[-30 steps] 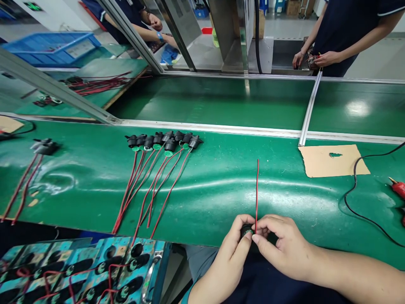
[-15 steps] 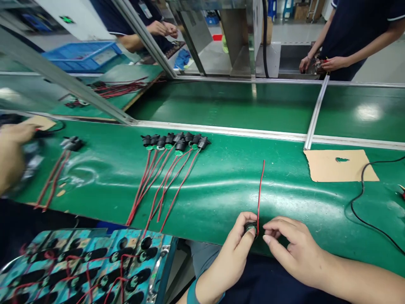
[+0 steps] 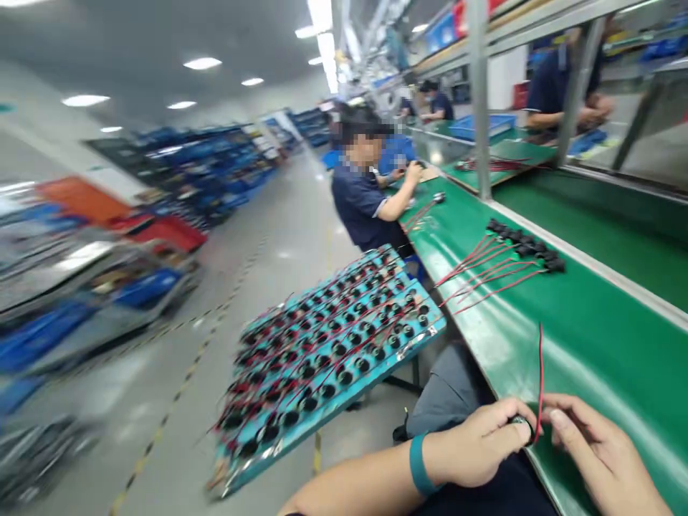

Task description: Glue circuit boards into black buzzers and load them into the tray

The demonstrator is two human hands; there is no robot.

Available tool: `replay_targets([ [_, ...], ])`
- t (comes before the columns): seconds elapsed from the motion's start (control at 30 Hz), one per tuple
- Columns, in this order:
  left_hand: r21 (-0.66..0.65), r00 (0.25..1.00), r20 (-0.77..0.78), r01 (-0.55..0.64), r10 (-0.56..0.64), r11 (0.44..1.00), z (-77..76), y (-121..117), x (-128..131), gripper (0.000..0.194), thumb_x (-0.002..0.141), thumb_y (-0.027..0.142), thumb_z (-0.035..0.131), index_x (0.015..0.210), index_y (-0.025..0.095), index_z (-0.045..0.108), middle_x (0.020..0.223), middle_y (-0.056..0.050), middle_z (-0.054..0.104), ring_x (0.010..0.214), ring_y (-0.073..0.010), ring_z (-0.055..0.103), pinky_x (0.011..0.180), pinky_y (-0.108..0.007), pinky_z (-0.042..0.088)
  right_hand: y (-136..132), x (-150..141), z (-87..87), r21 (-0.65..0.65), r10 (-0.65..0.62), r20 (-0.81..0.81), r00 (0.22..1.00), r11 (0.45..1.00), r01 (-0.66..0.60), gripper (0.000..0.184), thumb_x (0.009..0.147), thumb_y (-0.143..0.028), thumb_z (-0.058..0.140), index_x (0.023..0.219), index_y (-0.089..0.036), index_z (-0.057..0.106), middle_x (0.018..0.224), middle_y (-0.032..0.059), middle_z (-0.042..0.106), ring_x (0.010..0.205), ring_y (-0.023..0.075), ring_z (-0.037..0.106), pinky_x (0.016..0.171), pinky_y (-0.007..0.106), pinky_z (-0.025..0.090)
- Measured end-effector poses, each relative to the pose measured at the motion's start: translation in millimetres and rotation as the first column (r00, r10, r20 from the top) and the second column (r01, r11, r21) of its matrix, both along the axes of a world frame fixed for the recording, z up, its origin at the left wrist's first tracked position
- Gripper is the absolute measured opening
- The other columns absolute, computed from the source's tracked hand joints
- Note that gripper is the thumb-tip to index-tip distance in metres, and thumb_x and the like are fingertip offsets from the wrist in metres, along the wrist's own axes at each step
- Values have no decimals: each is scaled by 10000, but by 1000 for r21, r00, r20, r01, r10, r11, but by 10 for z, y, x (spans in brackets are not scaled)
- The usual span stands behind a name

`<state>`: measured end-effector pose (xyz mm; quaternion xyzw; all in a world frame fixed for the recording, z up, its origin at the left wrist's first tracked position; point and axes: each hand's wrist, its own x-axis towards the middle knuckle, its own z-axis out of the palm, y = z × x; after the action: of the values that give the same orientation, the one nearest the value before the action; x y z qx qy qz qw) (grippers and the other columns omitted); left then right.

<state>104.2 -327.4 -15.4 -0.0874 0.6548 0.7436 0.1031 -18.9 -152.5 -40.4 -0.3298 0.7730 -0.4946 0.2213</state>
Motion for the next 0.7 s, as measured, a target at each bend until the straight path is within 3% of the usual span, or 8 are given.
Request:
replay_targets([
  [0.1,-5,992,-6,-125,125,992,-104,14,277,122,873,213,547,977,193,607,877,6,560,794,-138,492,767,-284,394,-341,-110,-74,-11,73,240,968,997,-73,552,948,-649,495,1106,-166,711,785,78,716,564,178,625,506,280,549],
  [0.2,-32,962,7,-271,272,962,-199,0,522,142,856,167,530,950,190,633,868,1,576,804,-145,512,758,-280,404,-645,-125,-174,-22,125,317,940,992,-124,626,929,-696,475,1098,-142,709,822,99,717,570,182,619,491,294,535],
  [0.37,-135,867,-8,-494,498,859,-93,-358,1029,184,901,209,475,989,180,634,818,14,515,760,-141,458,766,-281,385,-857,-11,-471,120,172,0,985,978,-171,566,899,-700,524,1062,-203,741,837,78,740,693,206,687,614,293,582],
  [0.43,-182,847,-6,-524,532,832,-4,-577,1214,190,933,252,456,1006,180,616,772,31,461,715,-138,412,751,-282,375,-929,69,-528,93,187,-183,965,981,-172,517,881,-680,571,1061,-224,736,944,86,752,780,221,715,695,311,610],
  [0.57,-205,884,26,-453,467,868,-21,-971,1305,158,931,265,484,980,179,607,773,31,449,698,-133,389,714,-279,359,-1153,201,-429,-63,183,-444,877,970,-234,431,932,-543,596,1227,-233,651,1078,97,726,779,182,722,700,277,629],
  [0.7,-15,907,52,-417,417,909,-275,-1233,1069,274,966,414,486,1048,176,592,890,-13,527,754,-143,477,707,-286,397,-1370,256,-251,-75,263,-519,814,934,-349,348,986,-411,580,1266,-205,600,1060,109,745,662,131,713,655,208,624],
])
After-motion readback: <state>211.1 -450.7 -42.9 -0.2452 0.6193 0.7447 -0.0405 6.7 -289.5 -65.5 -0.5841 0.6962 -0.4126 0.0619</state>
